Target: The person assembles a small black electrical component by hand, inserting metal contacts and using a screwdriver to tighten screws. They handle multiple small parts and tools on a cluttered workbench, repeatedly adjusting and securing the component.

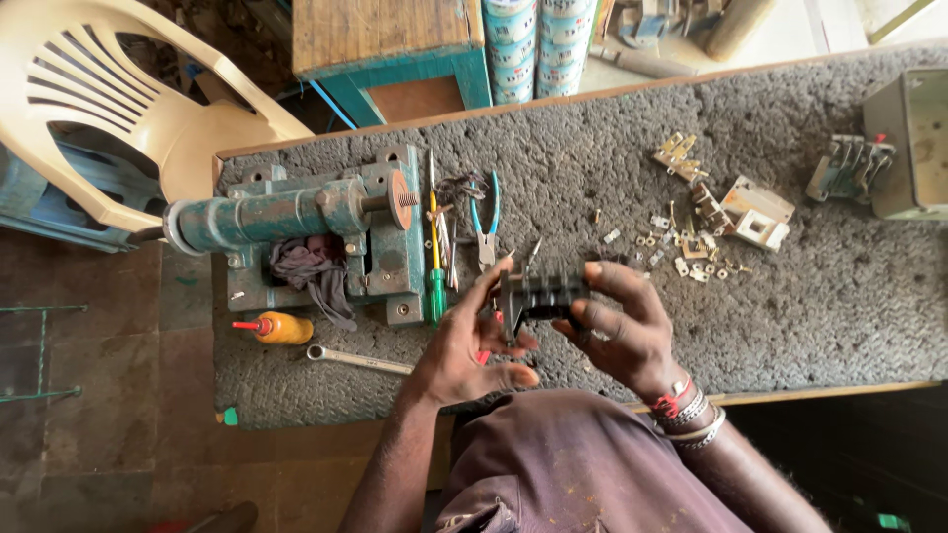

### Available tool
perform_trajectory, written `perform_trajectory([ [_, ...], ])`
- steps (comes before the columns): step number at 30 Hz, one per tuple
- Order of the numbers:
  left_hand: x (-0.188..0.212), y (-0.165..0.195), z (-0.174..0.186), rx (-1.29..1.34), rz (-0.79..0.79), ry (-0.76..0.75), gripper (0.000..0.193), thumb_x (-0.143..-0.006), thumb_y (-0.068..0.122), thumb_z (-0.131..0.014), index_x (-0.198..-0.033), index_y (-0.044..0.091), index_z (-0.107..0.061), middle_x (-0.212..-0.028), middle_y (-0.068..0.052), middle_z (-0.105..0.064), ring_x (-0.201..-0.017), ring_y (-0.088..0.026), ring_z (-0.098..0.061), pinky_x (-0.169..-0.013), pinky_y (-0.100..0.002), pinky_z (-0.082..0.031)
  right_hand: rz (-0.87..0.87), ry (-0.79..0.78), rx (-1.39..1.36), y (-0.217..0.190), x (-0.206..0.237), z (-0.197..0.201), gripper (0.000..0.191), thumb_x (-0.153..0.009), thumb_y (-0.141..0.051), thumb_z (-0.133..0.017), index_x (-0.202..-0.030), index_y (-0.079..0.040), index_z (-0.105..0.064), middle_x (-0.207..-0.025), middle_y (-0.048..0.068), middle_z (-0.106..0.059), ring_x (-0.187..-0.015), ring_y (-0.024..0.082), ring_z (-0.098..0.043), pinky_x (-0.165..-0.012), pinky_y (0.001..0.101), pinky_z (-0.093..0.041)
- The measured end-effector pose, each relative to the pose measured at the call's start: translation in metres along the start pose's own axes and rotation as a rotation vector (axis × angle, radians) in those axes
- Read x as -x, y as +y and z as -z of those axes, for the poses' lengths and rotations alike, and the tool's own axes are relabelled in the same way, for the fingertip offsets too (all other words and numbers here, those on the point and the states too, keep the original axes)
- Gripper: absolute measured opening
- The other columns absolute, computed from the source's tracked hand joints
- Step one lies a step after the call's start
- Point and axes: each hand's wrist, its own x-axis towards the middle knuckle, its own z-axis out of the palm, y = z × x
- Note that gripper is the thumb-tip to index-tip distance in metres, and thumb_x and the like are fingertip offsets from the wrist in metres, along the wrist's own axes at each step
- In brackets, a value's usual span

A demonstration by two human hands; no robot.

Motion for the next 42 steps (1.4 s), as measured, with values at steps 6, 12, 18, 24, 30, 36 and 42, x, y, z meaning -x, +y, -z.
perform_trajectory([
  [6, 0.004, -0.017, -0.008, 0.535, 0.293, 0.253, 0.058, -0.095, 0.023, -0.081, -0.140, -0.004, -0.055, -0.122, -0.028, -0.063, -0.091, -0.024, -0.071, -0.077, -0.036, -0.060, 0.045, -0.155, -0.091, -0.003, -0.002, 0.004, 0.063, -0.077, -0.017, -0.094, -0.131, -0.023, -0.063, -0.141, 0.016, -0.053, -0.130, 0.039, -0.061, -0.104, 0.0481, -0.058],
  [12, 0.003, -0.010, -0.006, 0.223, 0.150, 0.288, 0.040, -0.077, -0.001, -0.078, -0.108, 0.008, -0.054, -0.143, -0.011, -0.056, -0.110, -0.016, -0.064, -0.090, -0.031, -0.056, -0.494, -0.261, -0.710, -0.018, -0.008, 0.011, 0.095, -0.090, -0.037, -0.083, -0.161, -0.011, -0.026, -0.156, 0.019, -0.045, -0.133, 0.034, -0.055, -0.106, 0.0476, -0.050],
  [18, -0.001, -0.012, -0.025, -0.438, -0.013, 0.297, 0.045, -0.065, -0.004, -0.086, -0.094, 0.006, -0.053, -0.139, -0.017, -0.060, -0.124, -0.025, -0.062, -0.100, -0.037, -0.052, -0.530, -0.624, -0.266, -0.005, -0.020, 0.015, 0.084, -0.082, -0.039, -0.085, -0.150, -0.008, -0.047, -0.133, 0.015, -0.066, -0.108, 0.023, -0.070, -0.092, 0.0391, -0.057],
  [24, -0.003, -0.023, -0.036, -0.331, 0.027, 0.490, 0.043, -0.070, -0.001, -0.087, -0.093, 0.006, -0.051, -0.137, -0.019, -0.063, -0.112, -0.019, -0.066, -0.090, -0.033, -0.057, -0.775, -0.470, 0.477, 0.017, -0.042, 0.020, 0.044, -0.083, -0.028, -0.083, -0.125, -0.017, -0.072, -0.107, 0.008, -0.069, -0.084, 0.022, -0.066, -0.063, 0.0332, -0.055],
  [30, -0.002, -0.022, -0.050, -0.242, 0.141, 0.599, 0.043, -0.074, 0.001, -0.087, -0.097, 0.006, -0.051, -0.129, -0.016, -0.068, -0.093, -0.014, -0.068, -0.077, -0.028, -0.059, -0.712, -0.374, 0.423, 0.028, -0.043, 0.025, 0.020, -0.087, -0.021, -0.080, -0.107, -0.022, -0.079, -0.108, 0.004, -0.070, -0.082, 0.018, -0.066, -0.062, 0.0301, -0.054],
  [36, -0.007, -0.023, -0.076, -0.507, 0.017, 0.624, 0.042, -0.070, 0.002, -0.089, -0.093, 0.005, -0.053, -0.122, -0.013, -0.067, -0.101, -0.020, -0.065, -0.084, -0.035, -0.055, -1.048, 0.040, -0.207, 0.057, -0.010, 0.082, 0.013, -0.100, -0.007, -0.060, -0.110, -0.009, -0.069, -0.102, 0.006, -0.075, -0.078, 0.014, -0.075, -0.061, 0.0264, -0.060],
  [42, -0.037, -0.039, -0.108, -0.623, 0.148, 0.695, 0.044, -0.071, 0.010, -0.093, -0.092, 0.006, -0.055, -0.099, -0.013, -0.063, -0.097, -0.028, -0.063, -0.090, -0.040, -0.052, -0.821, 0.126, 0.438, 0.096, 0.039, 0.179, 0.022, -0.096, -0.008, -0.074, -0.117, -0.005, -0.069, -0.102, 0.010, -0.074, -0.084, 0.020, -0.072, -0.073, 0.0337, -0.058],
])
